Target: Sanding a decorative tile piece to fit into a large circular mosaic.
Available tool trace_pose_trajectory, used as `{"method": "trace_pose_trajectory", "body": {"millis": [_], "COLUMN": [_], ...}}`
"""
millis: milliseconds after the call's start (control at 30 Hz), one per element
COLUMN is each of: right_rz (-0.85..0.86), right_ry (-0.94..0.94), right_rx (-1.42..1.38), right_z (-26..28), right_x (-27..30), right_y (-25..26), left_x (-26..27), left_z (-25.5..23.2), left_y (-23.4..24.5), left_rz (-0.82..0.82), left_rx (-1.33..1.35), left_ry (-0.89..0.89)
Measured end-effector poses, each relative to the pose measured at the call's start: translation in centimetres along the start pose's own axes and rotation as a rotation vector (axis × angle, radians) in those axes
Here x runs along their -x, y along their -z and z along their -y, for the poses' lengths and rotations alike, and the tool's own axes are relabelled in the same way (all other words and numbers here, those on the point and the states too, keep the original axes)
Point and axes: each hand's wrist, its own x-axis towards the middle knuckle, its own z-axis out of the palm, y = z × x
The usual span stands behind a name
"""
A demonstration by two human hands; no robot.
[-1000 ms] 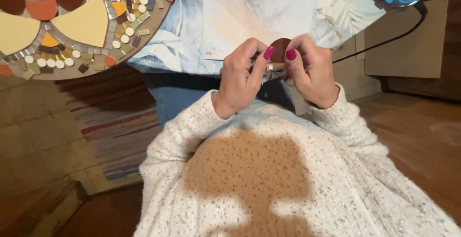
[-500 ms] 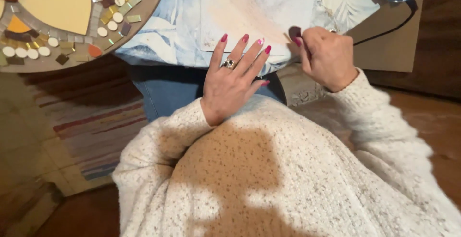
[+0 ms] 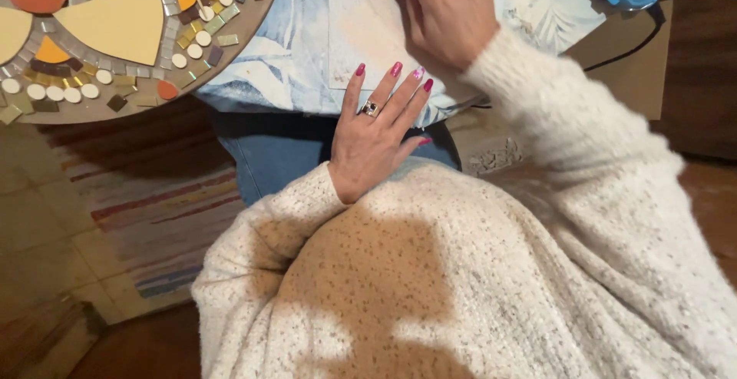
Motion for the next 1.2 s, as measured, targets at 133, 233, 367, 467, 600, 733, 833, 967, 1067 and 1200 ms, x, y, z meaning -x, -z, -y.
{"method": "trace_pose_trajectory", "body": {"millis": [133, 233, 367, 467, 600, 733, 833, 967, 1067, 1200], "right_rz": [0.263, 0.371, 0.429, 0.377, 0.203, 0.138, 0.303, 0.474, 0.474, 0.361], "right_ry": [-0.079, -0.138, -0.184, -0.090, -0.001, -0.005, -0.023, -0.153, -0.141, -0.073], "right_rx": [0.057, 0.071, 0.083, 0.050, 0.106, -0.038, 0.028, 0.176, 0.174, -0.043], "right_z": [-0.9, 0.0, 0.5, -1.1, -0.5, -0.2, -1.4, -2.2, -1.9, -1.2], "right_x": [7.4, 10.0, 9.9, 9.2, 1.6, 0.4, 5.7, 14.7, 13.7, 6.9], "right_y": [0.2, 3.6, 4.9, 0.5, -0.9, 0.2, 0.3, 2.2, 3.1, 0.3], "left_x": [0.2, 0.1, 0.1, 0.3, 0.3, 0.1, 0.1, -0.1, -0.1, 0.2], "left_z": [0.1, 0.3, 0.4, 0.3, 0.2, 0.1, 0.2, 0.4, 0.5, 0.4], "left_y": [-0.4, -0.2, 0.1, -0.7, -0.7, -0.3, -0.4, -1.2, -1.4, -0.6], "left_rz": [-0.008, -0.023, -0.037, -0.021, -0.021, -0.029, -0.019, -0.273, -0.290, -0.046], "left_rx": [-0.012, 0.016, 0.025, -0.007, -0.047, -0.004, -0.017, -0.068, -0.076, -0.055], "left_ry": [-0.006, -0.019, -0.028, -0.020, -0.020, -0.013, -0.013, -0.049, -0.054, -0.040]}}
